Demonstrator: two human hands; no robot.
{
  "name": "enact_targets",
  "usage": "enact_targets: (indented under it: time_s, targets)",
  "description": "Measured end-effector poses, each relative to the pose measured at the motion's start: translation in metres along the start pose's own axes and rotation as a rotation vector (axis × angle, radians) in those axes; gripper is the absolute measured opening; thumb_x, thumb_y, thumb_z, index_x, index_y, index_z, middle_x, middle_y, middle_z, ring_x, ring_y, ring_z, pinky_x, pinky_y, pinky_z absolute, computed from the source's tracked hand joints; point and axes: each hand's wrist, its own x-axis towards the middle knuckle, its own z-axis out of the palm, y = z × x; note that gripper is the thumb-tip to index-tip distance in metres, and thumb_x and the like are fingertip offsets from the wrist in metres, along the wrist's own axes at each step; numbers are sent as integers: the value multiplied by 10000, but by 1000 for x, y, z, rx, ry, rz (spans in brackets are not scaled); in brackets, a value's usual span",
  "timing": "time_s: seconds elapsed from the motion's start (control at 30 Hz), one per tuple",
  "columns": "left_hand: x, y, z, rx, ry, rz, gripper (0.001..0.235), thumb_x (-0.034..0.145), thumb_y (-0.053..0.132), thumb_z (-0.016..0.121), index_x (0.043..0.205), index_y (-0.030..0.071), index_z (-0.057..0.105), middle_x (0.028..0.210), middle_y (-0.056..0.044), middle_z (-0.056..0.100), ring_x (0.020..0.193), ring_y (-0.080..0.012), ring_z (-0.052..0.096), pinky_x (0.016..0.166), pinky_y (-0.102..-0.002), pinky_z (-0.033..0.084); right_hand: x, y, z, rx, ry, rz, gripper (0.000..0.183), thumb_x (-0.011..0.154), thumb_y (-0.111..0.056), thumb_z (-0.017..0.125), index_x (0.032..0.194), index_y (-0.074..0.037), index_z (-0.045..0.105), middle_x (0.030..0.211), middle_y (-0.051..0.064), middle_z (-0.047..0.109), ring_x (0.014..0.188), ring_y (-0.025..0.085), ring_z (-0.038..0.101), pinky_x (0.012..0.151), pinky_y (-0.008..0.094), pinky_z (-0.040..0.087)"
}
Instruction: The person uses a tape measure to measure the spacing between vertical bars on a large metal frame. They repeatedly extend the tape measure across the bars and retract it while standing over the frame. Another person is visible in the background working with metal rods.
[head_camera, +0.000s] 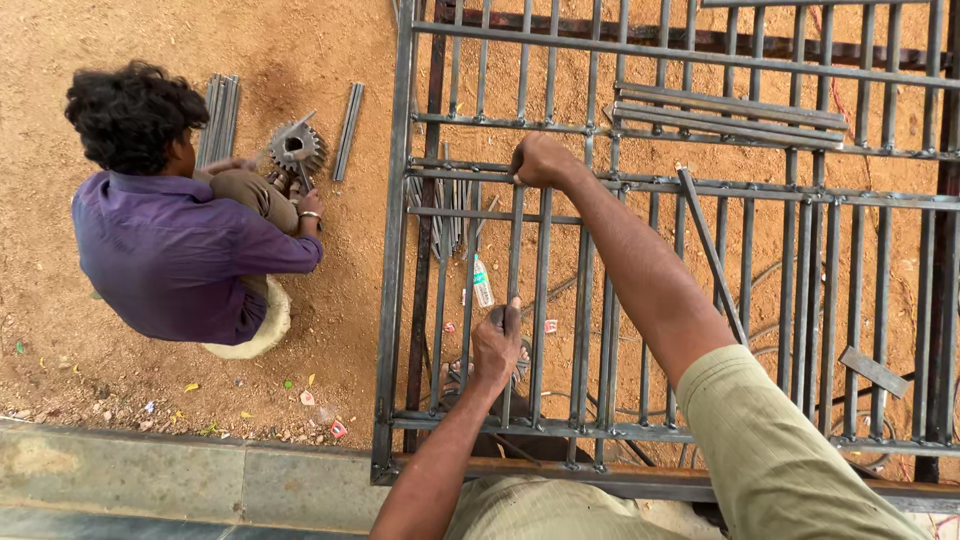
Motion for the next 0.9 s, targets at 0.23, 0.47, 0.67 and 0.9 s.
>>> enact_targets:
  time_s: [0.23, 0.47, 0.67, 0.9]
  targets:
    - [-2, 10, 1, 204, 16, -52, 319, 1063, 302, 537, 885, 54, 630, 623, 12, 517, 444, -77, 506, 318, -253, 428, 13, 16, 21, -188, 189, -47, 80, 884, -152, 742, 920, -81, 731, 866, 63, 700, 836, 194, 662, 818, 458, 488]
    - [1, 7, -1, 391, 47, -52, 448, 1056, 437, 524, 767, 101, 585, 543, 35, 477, 404, -75, 490, 304, -269, 400, 28, 23, 23, -204, 112, -3, 69, 910, -126, 684, 921, -99, 747, 876, 52, 692, 863, 189, 656, 865, 478, 487]
    - [-1, 3, -3, 352, 42, -59, 442, 1065, 423, 545, 768, 97, 573, 554, 35, 452, 413, -73, 472, 313, -268, 396, 29, 25, 24, -177, 118, -7, 104, 899, -188, 729, 922, -86, 720, 875, 55, 662, 868, 198, 633, 872, 501, 480]
    - [2, -8, -4, 418, 37, 24, 421, 1088, 331, 569, 799, 33, 638, 546, 8, 474, 415, -78, 473, 323, -277, 343, 47, 43, 31, -181, 149, -100, 101, 895, -139, 712, 928, -49, 683, 875, 89, 606, 851, 235, 611, 817, 461, 550]
